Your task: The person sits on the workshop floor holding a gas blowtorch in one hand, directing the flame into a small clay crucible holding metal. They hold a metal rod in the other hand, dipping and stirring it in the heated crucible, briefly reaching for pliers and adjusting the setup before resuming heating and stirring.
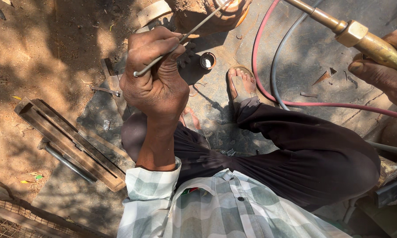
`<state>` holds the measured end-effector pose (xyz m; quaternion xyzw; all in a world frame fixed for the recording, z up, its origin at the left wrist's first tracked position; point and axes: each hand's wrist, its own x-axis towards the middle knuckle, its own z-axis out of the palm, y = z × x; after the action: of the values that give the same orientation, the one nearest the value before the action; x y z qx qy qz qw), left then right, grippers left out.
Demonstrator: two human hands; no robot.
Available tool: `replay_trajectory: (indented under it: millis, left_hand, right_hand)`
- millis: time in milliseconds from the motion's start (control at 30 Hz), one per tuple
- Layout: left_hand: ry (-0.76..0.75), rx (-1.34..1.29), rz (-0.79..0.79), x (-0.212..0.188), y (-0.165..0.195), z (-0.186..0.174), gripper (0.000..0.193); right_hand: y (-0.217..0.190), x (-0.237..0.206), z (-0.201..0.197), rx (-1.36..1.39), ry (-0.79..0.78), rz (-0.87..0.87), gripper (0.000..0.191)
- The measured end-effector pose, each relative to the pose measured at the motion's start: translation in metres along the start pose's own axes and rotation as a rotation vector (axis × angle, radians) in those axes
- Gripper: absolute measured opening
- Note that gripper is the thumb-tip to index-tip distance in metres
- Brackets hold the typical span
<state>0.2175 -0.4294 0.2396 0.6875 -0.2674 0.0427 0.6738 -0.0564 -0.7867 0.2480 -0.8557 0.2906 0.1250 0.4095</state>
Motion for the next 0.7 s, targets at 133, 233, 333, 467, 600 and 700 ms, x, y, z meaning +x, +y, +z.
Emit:
replay_trajectory:
  millis: [133, 233, 333, 467, 600, 700]
  left_hand:
    - [0.012, -0.018, -0.001, 0.000, -0.003, 0.001, 0.009]
    - [0.005, -0.016, 0.019, 0.000, -0.006, 0.002, 0.010]
    - [0.014, -0.014, 0.017, -0.002, -0.006, 0.001, 0.012]
    - [0.035, -0.042, 0.010, -0.001, -0.007, 0.001, 0.012]
    - [0.016, -0.010, 0.014, -0.002, -0.005, 0.000, 0.012]
    - [0.028, -0.016, 0.009, -0.002, -0.005, -0.001, 0.011]
  right_hand:
    - [0.020, 0.005, 0.003, 0.065, -0.024, 0.036, 0.034]
    - [0.040, 0.011, 0.009, 0.062, -0.044, 0.074, 0.038]
    - [0.055, 0.008, 0.008, -0.006, -0.029, 0.095, 0.041]
    - [0.065, 0.006, 0.006, 0.064, -0.028, 0.137, 0.041]
    - [0.066, 0.011, 0.012, 0.180, -0.078, 0.185, 0.039]
    - [0.058, 0.008, 0.008, 0.176, -0.040, 0.091, 0.038]
